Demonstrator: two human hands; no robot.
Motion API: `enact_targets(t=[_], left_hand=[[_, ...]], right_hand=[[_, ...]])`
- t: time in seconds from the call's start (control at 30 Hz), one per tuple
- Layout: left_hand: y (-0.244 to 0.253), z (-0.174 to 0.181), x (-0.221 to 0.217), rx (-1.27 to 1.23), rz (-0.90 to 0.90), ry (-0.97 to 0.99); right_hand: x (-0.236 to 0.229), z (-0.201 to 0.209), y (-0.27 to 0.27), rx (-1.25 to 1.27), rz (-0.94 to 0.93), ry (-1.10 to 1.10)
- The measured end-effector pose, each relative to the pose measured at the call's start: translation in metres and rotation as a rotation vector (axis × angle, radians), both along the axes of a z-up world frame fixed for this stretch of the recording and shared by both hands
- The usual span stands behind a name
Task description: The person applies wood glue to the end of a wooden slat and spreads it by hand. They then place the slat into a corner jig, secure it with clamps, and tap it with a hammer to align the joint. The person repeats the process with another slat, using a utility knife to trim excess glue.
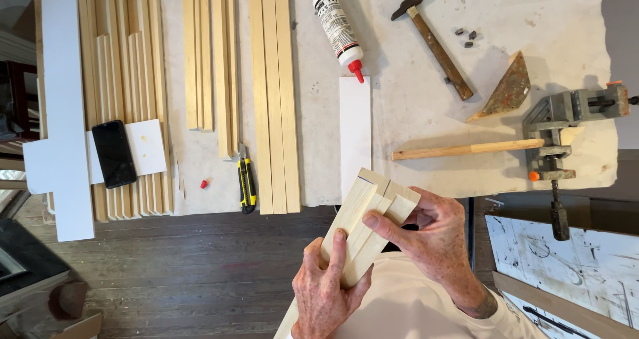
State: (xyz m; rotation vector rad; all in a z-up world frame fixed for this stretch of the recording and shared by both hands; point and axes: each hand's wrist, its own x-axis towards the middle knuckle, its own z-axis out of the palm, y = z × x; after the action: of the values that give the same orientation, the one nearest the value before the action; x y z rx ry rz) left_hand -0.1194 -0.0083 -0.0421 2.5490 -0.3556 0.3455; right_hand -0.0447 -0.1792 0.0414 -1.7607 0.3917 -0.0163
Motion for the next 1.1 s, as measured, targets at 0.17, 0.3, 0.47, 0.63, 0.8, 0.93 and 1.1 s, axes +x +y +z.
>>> enact_targets(t=[0.17, 0.3, 0.47, 0.63, 0.8, 0.93, 1.1], left_hand=[[0.011, -0.001, -0.007, -0.096, -0.078, 0.126], [0.020, 0.006, -0.011, -0.169, -0.235, 0.217], [0.026, 0.018, -0.007, -0.193, -0.282, 0.138], [0.021, 0.028, 0.000, -0.227, -0.276, 0.135], [0.003, 0.048, 0.012, -0.254, -0.269, 0.023], [-0.006, 0.055, 0.020, -0.158, -0.294, 0.048], [-0.004, 0.040, 0.018, -0.108, -0.266, 0.117]], right_hand=[[0.016, 0.006, -0.026, 0.271, 0.390, -0.098], [0.028, 0.008, -0.046, 0.820, 0.782, -0.053], [0.023, 0.002, -0.039, 0.893, 0.762, -0.237], [0.017, -0.011, -0.037, 0.824, 0.759, -0.388], [0.011, -0.011, -0.030, 0.845, 0.724, -0.438], [0.005, -0.010, -0.029, 0.691, 0.683, -0.430], [0.000, -0.017, -0.030, 0.846, 0.663, -0.355]])
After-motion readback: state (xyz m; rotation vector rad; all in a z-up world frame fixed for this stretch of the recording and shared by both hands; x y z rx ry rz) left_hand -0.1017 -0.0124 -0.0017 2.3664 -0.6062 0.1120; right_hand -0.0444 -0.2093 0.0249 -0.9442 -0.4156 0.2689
